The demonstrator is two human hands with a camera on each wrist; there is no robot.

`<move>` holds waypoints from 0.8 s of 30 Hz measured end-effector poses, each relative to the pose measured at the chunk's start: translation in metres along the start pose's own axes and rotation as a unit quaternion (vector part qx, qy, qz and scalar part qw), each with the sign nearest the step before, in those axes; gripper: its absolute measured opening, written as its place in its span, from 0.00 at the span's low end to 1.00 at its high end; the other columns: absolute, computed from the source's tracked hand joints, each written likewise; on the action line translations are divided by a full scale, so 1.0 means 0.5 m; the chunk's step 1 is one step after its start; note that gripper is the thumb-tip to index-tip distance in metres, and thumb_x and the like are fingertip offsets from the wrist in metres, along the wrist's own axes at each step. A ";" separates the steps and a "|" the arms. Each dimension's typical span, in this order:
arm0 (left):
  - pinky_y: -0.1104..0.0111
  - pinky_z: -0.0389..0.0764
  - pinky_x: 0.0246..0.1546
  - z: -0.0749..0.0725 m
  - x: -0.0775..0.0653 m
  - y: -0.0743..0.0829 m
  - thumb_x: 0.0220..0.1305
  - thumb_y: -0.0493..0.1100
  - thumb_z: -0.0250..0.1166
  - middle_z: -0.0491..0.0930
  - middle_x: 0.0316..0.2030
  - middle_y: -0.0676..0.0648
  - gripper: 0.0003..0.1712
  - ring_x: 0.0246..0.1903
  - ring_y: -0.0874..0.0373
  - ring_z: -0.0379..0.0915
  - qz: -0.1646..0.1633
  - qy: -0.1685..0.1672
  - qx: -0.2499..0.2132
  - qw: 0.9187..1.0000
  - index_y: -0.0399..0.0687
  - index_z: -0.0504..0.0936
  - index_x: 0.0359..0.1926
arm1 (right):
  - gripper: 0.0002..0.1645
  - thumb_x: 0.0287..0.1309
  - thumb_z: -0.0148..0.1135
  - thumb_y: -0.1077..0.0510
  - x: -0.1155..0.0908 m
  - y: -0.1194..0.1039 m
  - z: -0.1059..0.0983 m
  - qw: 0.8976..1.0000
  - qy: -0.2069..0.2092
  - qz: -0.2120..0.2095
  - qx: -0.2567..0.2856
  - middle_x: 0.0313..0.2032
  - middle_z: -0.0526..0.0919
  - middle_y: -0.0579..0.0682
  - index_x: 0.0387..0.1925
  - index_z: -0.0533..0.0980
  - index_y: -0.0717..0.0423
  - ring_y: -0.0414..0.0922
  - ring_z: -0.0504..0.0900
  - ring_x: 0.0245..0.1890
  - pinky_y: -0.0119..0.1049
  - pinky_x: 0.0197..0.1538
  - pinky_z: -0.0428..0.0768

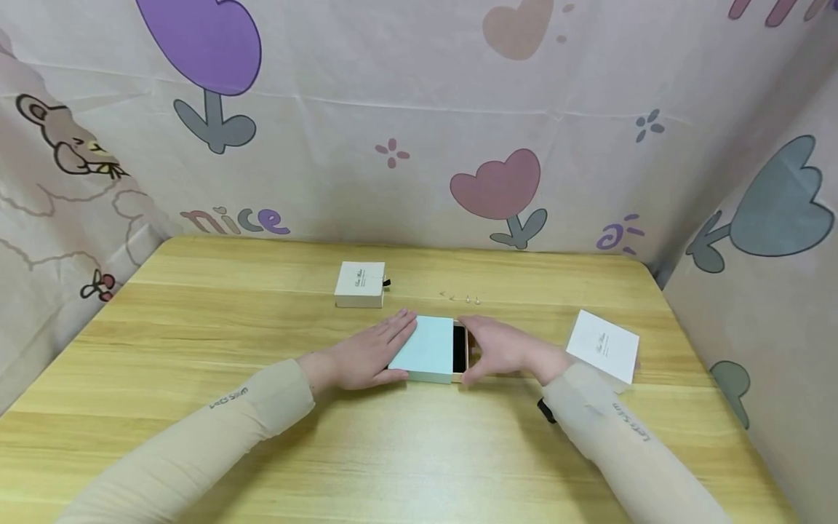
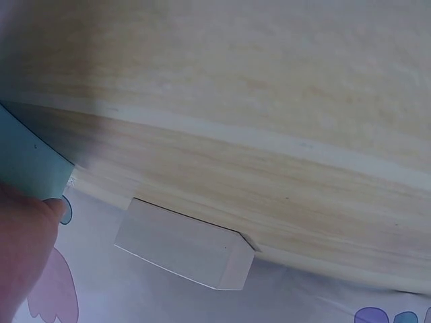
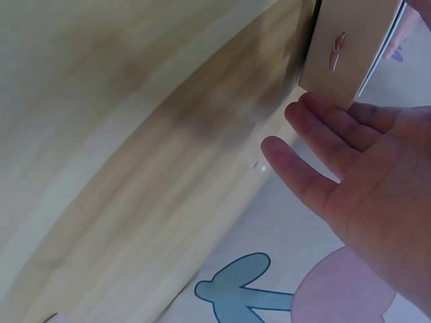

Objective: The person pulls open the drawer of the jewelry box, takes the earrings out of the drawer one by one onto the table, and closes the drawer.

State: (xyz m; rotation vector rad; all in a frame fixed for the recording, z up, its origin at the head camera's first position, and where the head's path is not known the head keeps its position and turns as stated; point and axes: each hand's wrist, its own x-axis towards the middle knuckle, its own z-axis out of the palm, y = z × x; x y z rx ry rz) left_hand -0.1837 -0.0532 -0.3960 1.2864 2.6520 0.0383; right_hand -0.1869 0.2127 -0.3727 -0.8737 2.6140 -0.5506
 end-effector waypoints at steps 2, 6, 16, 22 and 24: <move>0.62 0.41 0.73 0.000 0.000 -0.001 0.69 0.65 0.38 0.34 0.74 0.40 0.46 0.74 0.51 0.26 0.001 0.002 0.001 1.000 0.38 0.36 0.73 | 0.61 0.39 0.74 0.47 0.004 -0.002 0.001 1.000 0.001 -0.006 0.001 0.65 0.62 0.68 0.66 0.53 0.73 0.62 0.62 0.65 0.55 0.67 0.61; 0.62 0.42 0.73 0.000 0.000 -0.001 0.69 0.65 0.38 0.34 0.74 0.40 0.46 0.74 0.50 0.26 0.001 0.004 0.003 1.000 0.38 0.36 0.73 | 0.61 0.40 0.73 0.46 0.009 -0.004 0.004 1.000 -0.002 0.000 0.005 0.65 0.62 0.67 0.67 0.53 0.72 0.62 0.62 0.66 0.55 0.67 0.61; 0.62 0.42 0.73 0.002 0.003 0.002 0.69 0.66 0.38 0.34 0.74 0.41 0.47 0.74 0.51 0.26 -0.003 -0.002 0.011 1.000 0.39 0.36 0.73 | 0.67 0.42 0.71 0.41 -0.003 -0.001 0.002 0.999 -0.024 0.025 0.019 0.66 0.58 0.70 0.68 0.46 0.75 0.62 0.62 0.66 0.54 0.68 0.61; 0.62 0.42 0.73 0.003 0.004 0.001 0.69 0.67 0.38 0.34 0.74 0.41 0.47 0.74 0.51 0.27 -0.005 -0.002 0.013 1.000 0.40 0.36 0.73 | 0.63 0.42 0.72 0.43 -0.008 -0.004 -0.002 0.999 -0.018 0.032 0.006 0.57 0.72 0.67 0.67 0.50 0.76 0.60 0.71 0.59 0.54 0.65 0.66; 0.62 0.42 0.73 0.002 0.004 0.001 0.69 0.67 0.38 0.34 0.74 0.41 0.47 0.74 0.51 0.27 -0.006 -0.002 0.012 1.000 0.40 0.36 0.73 | 0.62 0.42 0.72 0.43 -0.007 -0.003 -0.003 0.999 -0.014 0.036 -0.002 0.57 0.73 0.67 0.66 0.52 0.76 0.61 0.71 0.59 0.54 0.65 0.66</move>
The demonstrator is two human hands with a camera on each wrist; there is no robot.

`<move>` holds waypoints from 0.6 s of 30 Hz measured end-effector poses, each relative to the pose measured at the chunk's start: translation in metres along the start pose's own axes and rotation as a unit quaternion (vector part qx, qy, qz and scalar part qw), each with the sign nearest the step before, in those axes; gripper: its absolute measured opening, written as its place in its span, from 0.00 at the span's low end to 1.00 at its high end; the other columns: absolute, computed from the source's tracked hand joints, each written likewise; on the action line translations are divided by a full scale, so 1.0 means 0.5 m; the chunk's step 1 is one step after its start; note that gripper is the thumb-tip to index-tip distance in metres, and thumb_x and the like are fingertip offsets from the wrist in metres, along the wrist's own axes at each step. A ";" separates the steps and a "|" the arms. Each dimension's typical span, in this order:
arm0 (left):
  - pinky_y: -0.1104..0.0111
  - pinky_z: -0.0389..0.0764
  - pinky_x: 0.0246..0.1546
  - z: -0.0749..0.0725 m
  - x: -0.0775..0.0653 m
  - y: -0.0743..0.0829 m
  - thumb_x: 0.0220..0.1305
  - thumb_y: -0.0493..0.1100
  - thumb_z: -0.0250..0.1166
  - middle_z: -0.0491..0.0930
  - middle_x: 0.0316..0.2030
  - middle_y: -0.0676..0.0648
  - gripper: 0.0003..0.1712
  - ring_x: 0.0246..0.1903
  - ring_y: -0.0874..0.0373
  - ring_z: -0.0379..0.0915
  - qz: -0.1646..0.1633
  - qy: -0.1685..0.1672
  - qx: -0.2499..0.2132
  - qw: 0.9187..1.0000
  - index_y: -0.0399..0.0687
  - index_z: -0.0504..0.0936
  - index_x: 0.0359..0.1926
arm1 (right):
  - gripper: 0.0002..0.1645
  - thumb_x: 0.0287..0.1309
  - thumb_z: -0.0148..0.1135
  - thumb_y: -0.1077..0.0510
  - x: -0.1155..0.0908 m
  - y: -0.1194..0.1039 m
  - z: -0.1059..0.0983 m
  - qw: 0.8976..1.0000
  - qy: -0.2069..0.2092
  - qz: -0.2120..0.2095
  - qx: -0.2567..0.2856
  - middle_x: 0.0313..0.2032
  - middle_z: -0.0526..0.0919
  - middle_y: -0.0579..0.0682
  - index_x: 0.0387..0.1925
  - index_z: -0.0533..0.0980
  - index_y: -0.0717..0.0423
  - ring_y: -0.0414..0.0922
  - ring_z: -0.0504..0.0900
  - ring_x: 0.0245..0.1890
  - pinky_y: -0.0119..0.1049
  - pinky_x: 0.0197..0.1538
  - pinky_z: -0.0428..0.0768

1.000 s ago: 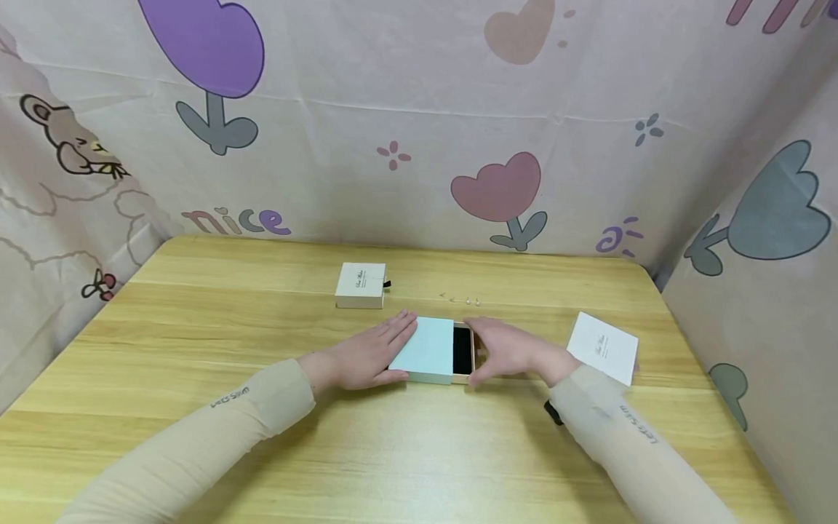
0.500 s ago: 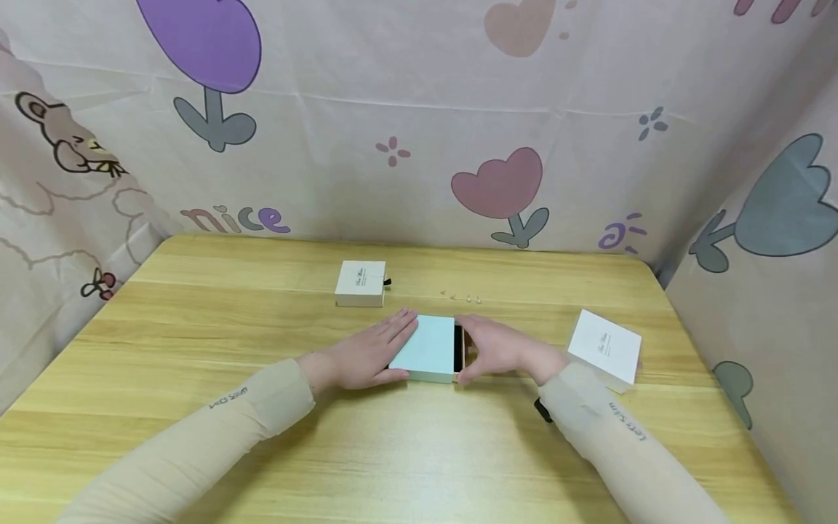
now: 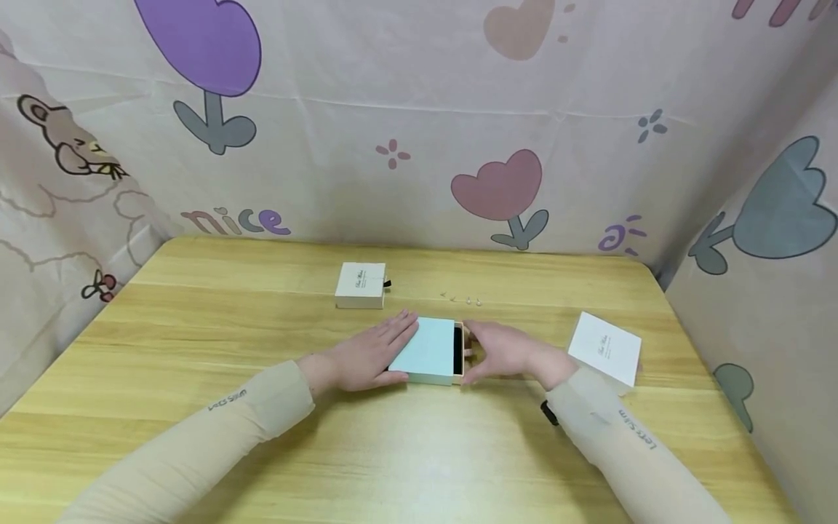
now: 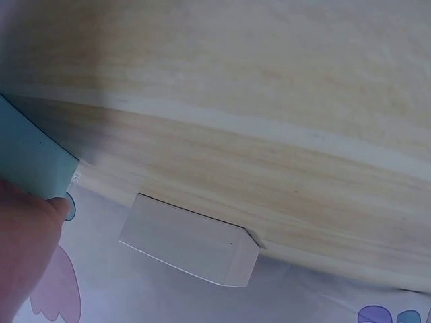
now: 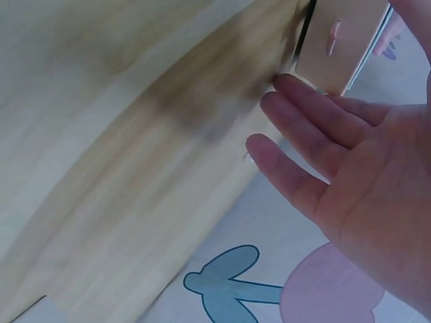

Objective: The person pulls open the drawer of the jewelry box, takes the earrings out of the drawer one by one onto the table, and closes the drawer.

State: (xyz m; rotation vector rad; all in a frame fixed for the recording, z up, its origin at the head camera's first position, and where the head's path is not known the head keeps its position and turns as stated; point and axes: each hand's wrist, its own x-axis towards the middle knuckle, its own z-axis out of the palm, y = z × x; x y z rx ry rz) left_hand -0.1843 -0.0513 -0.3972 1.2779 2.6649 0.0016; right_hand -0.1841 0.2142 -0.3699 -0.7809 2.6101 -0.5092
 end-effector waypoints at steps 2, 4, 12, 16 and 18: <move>0.62 0.42 0.73 -0.001 -0.002 0.000 0.69 0.66 0.38 0.35 0.74 0.41 0.47 0.74 0.51 0.27 0.000 0.002 0.000 1.000 0.40 0.36 0.73 | 0.61 0.41 0.73 0.43 0.002 0.000 0.000 1.000 0.003 0.002 -0.006 0.56 0.74 0.66 0.65 0.54 0.75 0.61 0.71 0.59 0.54 0.64 0.66; 0.61 0.43 0.73 -0.002 -0.003 0.000 0.69 0.67 0.38 0.35 0.74 0.41 0.47 0.74 0.51 0.27 0.001 0.003 0.002 1.000 0.40 0.37 0.73 | 0.60 0.41 0.73 0.44 0.002 -0.001 0.000 1.000 0.005 -0.001 -0.009 0.56 0.74 0.66 0.65 0.55 0.76 0.61 0.72 0.58 0.54 0.64 0.66; 0.62 0.43 0.73 -0.003 -0.003 0.001 0.69 0.66 0.38 0.35 0.74 0.41 0.47 0.74 0.51 0.28 0.001 0.004 0.002 1.000 0.40 0.37 0.73 | 0.50 0.43 0.71 0.42 0.010 -0.008 0.005 0.999 0.018 -0.032 -0.022 0.50 0.79 0.59 0.60 0.66 0.70 0.53 0.78 0.52 0.49 0.59 0.73; 0.62 0.43 0.73 -0.001 -0.002 0.000 0.69 0.66 0.38 0.36 0.74 0.41 0.47 0.74 0.51 0.28 0.000 0.005 0.003 1.000 0.39 0.37 0.73 | 0.30 0.46 0.70 0.43 0.021 -0.017 0.014 0.995 0.033 -0.072 -0.054 0.39 0.82 0.46 0.47 0.77 0.58 0.41 0.78 0.40 0.39 0.49 0.78; 0.62 0.43 0.73 0.000 -0.002 0.000 0.69 0.66 0.38 0.36 0.74 0.41 0.47 0.74 0.51 0.28 -0.001 0.005 0.004 1.000 0.39 0.38 0.73 | 0.25 0.46 0.70 0.45 0.025 -0.020 0.017 0.994 0.038 -0.079 -0.066 0.36 0.81 0.43 0.44 0.78 0.55 0.38 0.76 0.36 0.36 0.45 0.78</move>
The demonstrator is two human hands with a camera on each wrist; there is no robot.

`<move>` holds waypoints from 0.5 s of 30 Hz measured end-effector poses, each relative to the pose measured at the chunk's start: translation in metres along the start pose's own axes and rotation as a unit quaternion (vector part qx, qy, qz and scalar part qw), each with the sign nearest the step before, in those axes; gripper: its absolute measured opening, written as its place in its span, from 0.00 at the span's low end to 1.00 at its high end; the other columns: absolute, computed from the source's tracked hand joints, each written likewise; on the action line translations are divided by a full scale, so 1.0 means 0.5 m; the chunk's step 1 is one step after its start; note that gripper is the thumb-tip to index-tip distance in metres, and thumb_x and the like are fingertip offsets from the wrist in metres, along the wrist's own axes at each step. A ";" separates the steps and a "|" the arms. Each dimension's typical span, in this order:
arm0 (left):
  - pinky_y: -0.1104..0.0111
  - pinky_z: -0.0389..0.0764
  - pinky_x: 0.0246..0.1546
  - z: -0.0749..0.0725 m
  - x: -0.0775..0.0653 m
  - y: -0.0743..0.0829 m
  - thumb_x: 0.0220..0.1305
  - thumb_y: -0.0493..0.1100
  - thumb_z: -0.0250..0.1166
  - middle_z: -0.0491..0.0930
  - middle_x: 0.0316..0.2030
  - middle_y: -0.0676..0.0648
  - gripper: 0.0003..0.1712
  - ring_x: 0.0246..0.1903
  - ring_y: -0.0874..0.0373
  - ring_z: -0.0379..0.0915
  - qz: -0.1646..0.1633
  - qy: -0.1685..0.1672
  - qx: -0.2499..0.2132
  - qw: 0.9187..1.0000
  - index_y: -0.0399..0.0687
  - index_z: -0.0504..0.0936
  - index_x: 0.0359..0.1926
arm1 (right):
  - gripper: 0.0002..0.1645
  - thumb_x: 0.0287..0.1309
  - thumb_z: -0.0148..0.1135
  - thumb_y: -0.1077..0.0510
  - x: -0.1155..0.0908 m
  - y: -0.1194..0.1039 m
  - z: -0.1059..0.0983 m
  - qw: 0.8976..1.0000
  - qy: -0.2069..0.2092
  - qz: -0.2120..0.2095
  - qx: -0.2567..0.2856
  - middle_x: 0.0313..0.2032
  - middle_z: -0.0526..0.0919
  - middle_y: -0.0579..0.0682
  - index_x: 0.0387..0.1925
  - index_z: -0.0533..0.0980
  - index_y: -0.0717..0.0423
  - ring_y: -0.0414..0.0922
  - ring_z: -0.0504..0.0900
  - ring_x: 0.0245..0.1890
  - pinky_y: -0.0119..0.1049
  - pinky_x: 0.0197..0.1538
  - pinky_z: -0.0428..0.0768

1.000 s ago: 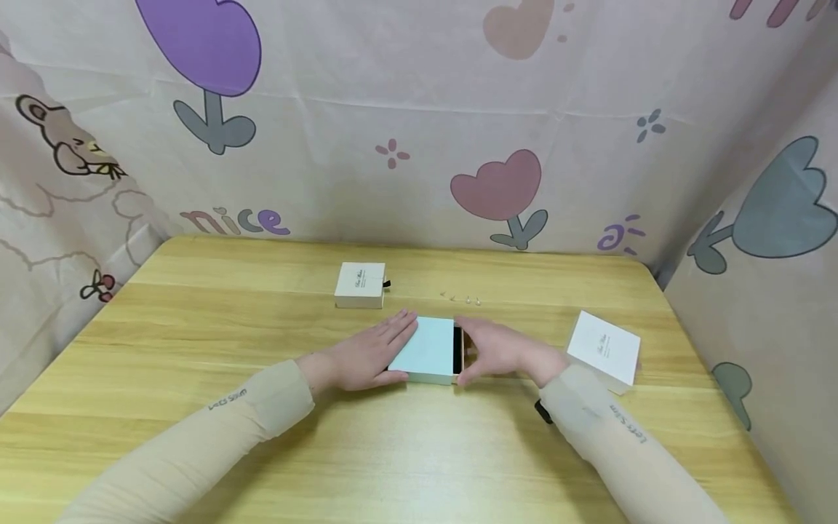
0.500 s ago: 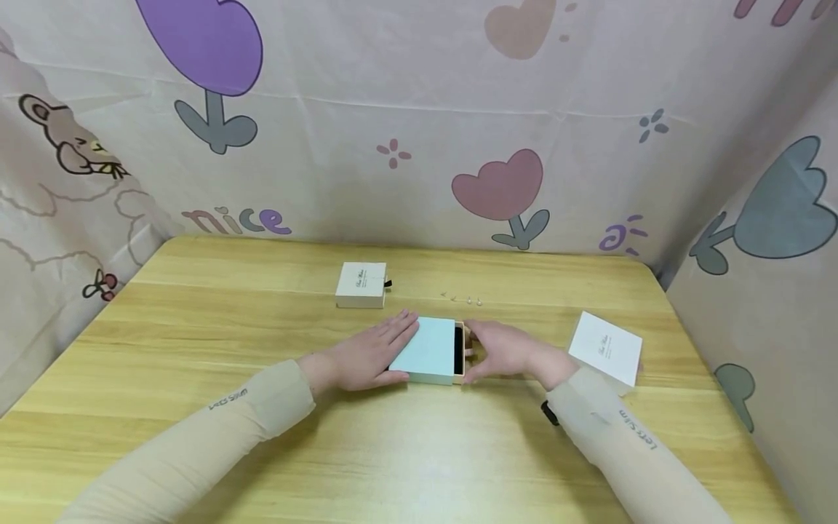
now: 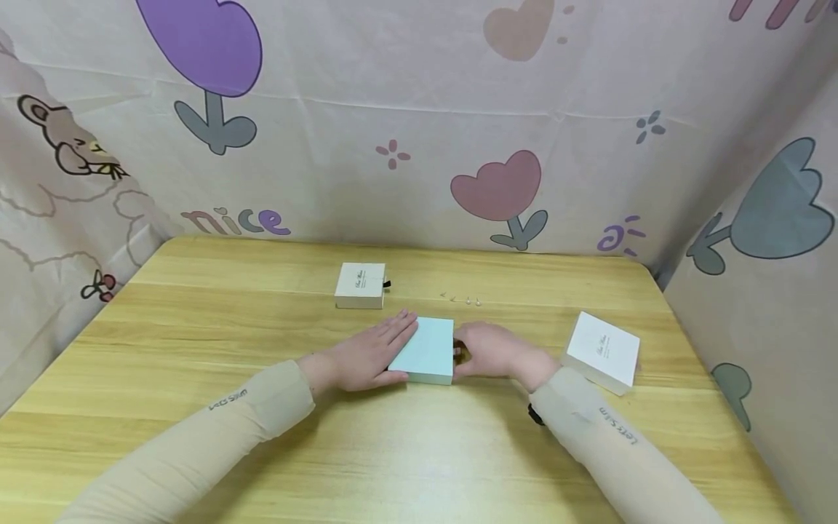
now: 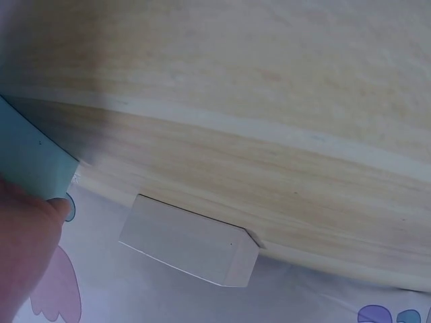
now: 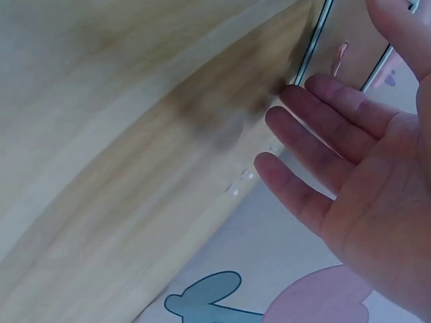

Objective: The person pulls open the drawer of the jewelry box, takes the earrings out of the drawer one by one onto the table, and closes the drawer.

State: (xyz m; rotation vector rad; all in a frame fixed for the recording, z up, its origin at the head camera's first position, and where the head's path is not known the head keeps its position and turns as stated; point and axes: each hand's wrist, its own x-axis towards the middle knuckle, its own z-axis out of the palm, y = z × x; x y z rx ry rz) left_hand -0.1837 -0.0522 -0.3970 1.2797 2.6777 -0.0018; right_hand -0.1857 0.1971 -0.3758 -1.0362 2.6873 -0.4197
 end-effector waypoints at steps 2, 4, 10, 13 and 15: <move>0.62 0.44 0.73 0.000 -0.001 0.000 0.69 0.66 0.38 0.36 0.74 0.41 0.47 0.74 0.51 0.28 -0.002 0.000 0.002 1.000 0.39 0.38 0.73 | 0.24 0.47 0.70 0.45 0.001 -0.002 0.001 1.000 0.001 0.001 -0.007 0.35 0.81 0.42 0.43 0.78 0.54 0.37 0.75 0.36 0.35 0.44 0.77; 0.62 0.44 0.73 0.000 -0.001 0.001 0.69 0.67 0.38 0.36 0.74 0.41 0.47 0.74 0.51 0.28 -0.003 -0.001 0.004 1.000 0.39 0.38 0.73 | 0.23 0.47 0.70 0.46 0.000 -0.002 0.002 1.000 -0.002 0.005 -0.008 0.35 0.80 0.42 0.42 0.78 0.54 0.37 0.75 0.35 0.34 0.43 0.77; 0.61 0.44 0.73 -0.002 -0.009 -0.003 0.69 0.66 0.39 0.37 0.74 0.40 0.47 0.74 0.50 0.30 -0.004 0.001 -0.002 1.000 0.38 0.39 0.73 | 0.26 0.52 0.67 0.46 -0.011 -0.003 -0.001 1.000 -0.011 0.012 0.002 0.42 0.82 0.49 0.47 0.78 0.59 0.44 0.79 0.43 0.42 0.50 0.78; 0.60 0.45 0.73 -0.004 -0.026 -0.014 0.68 0.65 0.42 0.39 0.74 0.40 0.47 0.74 0.48 0.33 -0.007 0.009 -0.016 1.000 0.37 0.42 0.73 | 0.30 0.54 0.64 0.47 -0.027 0.001 -0.008 1.000 -0.010 0.025 0.002 0.49 0.81 0.57 0.51 0.75 0.64 0.53 0.78 0.51 0.49 0.57 0.74; 0.59 0.44 0.73 -0.004 -0.042 -0.026 0.68 0.64 0.44 0.42 0.74 0.40 0.46 0.73 0.48 0.35 -0.009 0.020 -0.024 0.999 0.37 0.45 0.72 | 0.30 0.56 0.63 0.48 -0.040 0.006 -0.015 0.999 -0.009 0.039 0.000 0.51 0.79 0.60 0.53 0.74 0.66 0.57 0.76 0.54 0.52 0.59 0.72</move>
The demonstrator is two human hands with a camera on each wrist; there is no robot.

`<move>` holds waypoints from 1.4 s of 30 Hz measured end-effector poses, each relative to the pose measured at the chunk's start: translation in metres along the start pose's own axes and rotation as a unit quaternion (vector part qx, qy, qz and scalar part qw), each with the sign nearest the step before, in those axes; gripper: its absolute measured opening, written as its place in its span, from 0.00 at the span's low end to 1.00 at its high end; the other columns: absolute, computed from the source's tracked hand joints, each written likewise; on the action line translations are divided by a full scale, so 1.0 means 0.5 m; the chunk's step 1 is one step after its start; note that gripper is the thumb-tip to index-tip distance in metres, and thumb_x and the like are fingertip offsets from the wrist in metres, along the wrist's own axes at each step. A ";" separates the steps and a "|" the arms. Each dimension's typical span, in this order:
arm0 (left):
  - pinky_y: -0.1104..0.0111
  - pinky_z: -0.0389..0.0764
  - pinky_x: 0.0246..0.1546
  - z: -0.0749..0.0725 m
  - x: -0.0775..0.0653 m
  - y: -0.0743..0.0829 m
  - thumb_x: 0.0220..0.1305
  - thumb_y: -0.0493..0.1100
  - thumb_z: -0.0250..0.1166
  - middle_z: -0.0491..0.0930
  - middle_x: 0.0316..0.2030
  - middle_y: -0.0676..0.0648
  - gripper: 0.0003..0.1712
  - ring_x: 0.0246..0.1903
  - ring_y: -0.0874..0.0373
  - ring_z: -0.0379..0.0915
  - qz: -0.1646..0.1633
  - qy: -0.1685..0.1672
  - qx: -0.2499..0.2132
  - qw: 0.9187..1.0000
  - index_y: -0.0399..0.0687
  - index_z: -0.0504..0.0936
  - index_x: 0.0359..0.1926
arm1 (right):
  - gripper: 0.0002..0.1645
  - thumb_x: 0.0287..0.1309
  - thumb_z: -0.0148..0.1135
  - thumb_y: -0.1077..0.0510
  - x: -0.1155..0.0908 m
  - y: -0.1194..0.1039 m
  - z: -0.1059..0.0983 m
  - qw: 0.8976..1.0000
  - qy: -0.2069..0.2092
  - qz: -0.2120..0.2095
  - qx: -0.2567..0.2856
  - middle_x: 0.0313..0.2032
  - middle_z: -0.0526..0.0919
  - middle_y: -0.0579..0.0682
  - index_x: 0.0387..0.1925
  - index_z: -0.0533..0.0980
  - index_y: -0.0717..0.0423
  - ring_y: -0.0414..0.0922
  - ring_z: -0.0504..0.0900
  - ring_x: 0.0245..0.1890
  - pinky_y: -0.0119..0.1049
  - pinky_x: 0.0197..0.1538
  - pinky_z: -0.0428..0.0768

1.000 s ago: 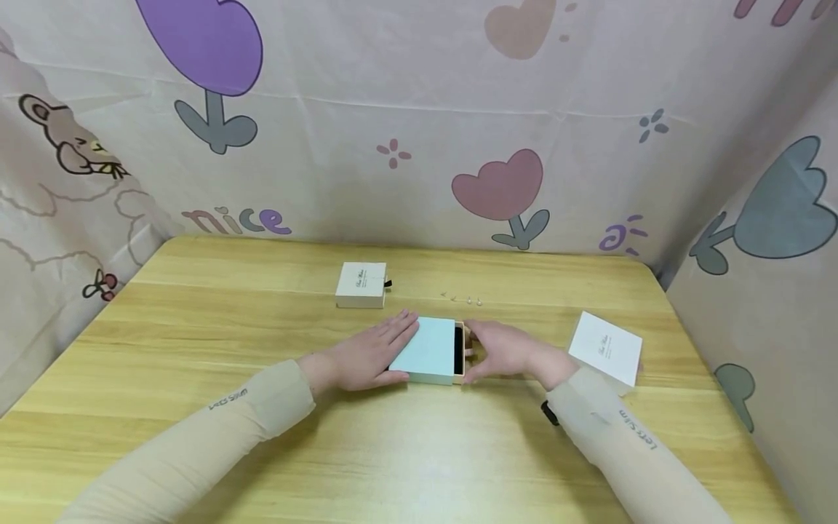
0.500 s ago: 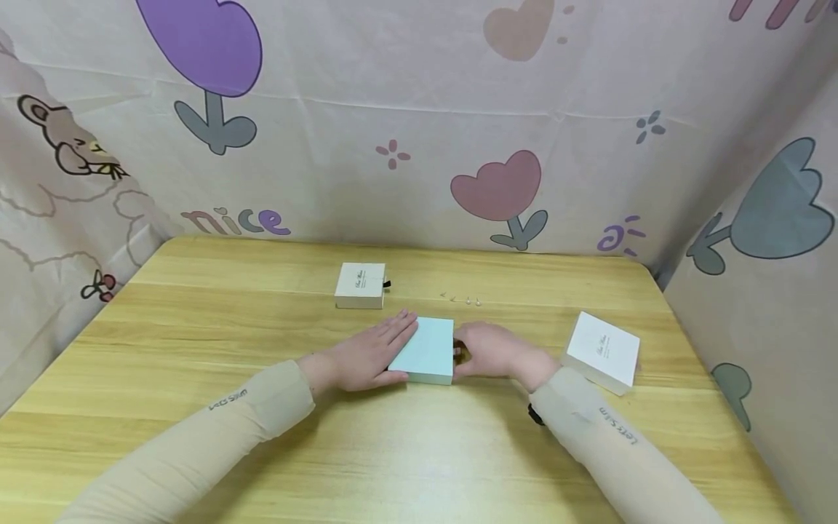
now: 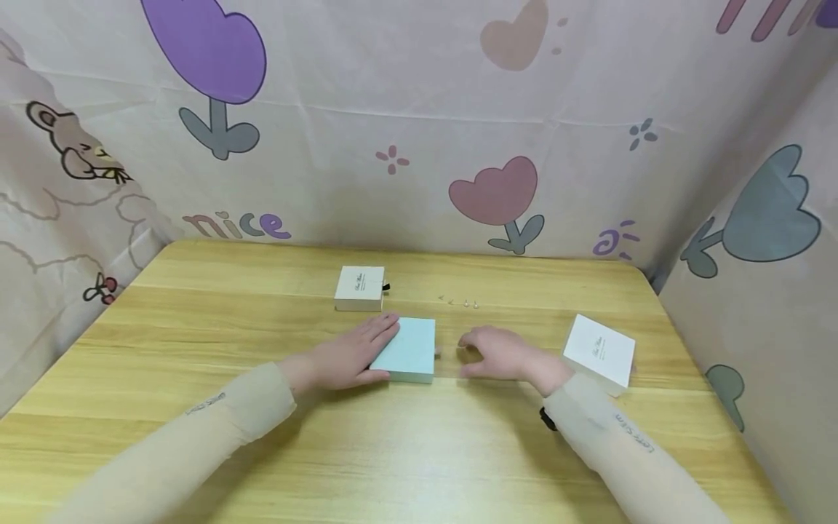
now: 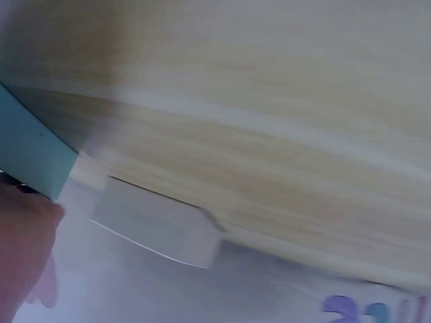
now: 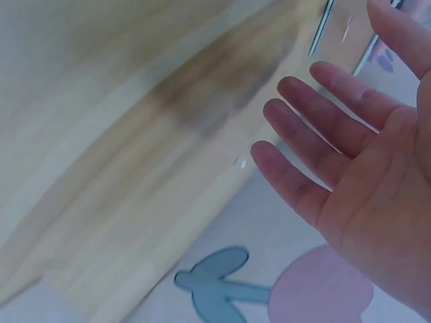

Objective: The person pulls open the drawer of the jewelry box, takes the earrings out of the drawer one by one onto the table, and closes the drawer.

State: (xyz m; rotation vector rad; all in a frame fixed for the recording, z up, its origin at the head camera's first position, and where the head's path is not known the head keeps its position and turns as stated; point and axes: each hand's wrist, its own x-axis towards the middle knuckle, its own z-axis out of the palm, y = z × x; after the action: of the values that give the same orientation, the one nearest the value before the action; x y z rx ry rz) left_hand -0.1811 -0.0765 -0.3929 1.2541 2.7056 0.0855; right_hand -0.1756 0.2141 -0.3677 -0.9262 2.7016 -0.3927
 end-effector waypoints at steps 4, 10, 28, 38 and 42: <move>0.55 0.46 0.72 0.001 -0.035 -0.030 0.67 0.62 0.48 0.47 0.73 0.40 0.44 0.73 0.47 0.41 -0.002 0.022 -0.007 1.000 0.37 0.50 0.71 | 0.30 0.57 0.62 0.49 -0.024 0.015 -0.020 1.000 0.003 0.025 0.004 0.53 0.78 0.62 0.54 0.73 0.67 0.59 0.74 0.56 0.53 0.60 0.71; 0.52 0.48 0.71 -0.006 -0.075 -0.073 0.66 0.61 0.52 0.54 0.71 0.39 0.42 0.71 0.45 0.49 -0.027 0.045 0.013 0.999 0.36 0.56 0.69 | 0.30 0.58 0.61 0.49 -0.055 0.043 -0.065 0.998 0.023 0.059 0.002 0.55 0.76 0.65 0.55 0.72 0.68 0.63 0.72 0.57 0.56 0.61 0.68; 0.50 0.47 0.71 -0.009 -0.098 -0.132 0.68 0.57 0.51 0.50 0.71 0.37 0.41 0.71 0.43 0.45 -0.080 0.048 0.008 0.996 0.33 0.52 0.70 | 0.30 0.58 0.62 0.51 -0.144 0.112 -0.093 0.993 0.066 0.097 -0.004 0.50 0.78 0.68 0.51 0.73 0.73 0.64 0.76 0.51 0.57 0.53 0.73; 0.48 0.46 0.71 -0.015 -0.097 -0.142 0.68 0.57 0.51 0.50 0.71 0.36 0.41 0.71 0.43 0.45 -0.091 0.043 0.021 0.995 0.33 0.52 0.70 | 0.30 0.58 0.61 0.54 -0.179 0.151 -0.099 0.990 0.073 0.122 -0.013 0.50 0.76 0.71 0.53 0.70 0.75 0.66 0.74 0.52 0.59 0.53 0.72; 0.48 0.46 0.71 -0.017 -0.092 -0.145 0.68 0.56 0.51 0.50 0.71 0.36 0.41 0.71 0.43 0.45 -0.100 0.046 0.023 0.994 0.33 0.52 0.70 | 0.30 0.57 0.61 0.54 -0.185 0.159 -0.099 0.989 0.074 0.129 -0.019 0.49 0.77 0.71 0.52 0.71 0.74 0.67 0.74 0.51 0.60 0.53 0.72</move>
State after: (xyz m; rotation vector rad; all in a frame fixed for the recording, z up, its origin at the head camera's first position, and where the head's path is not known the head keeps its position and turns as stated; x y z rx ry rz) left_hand -0.2077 -0.1585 -0.3874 1.0072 2.9114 0.0580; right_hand -0.1654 0.3406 -0.3341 -0.5629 2.9248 -0.3703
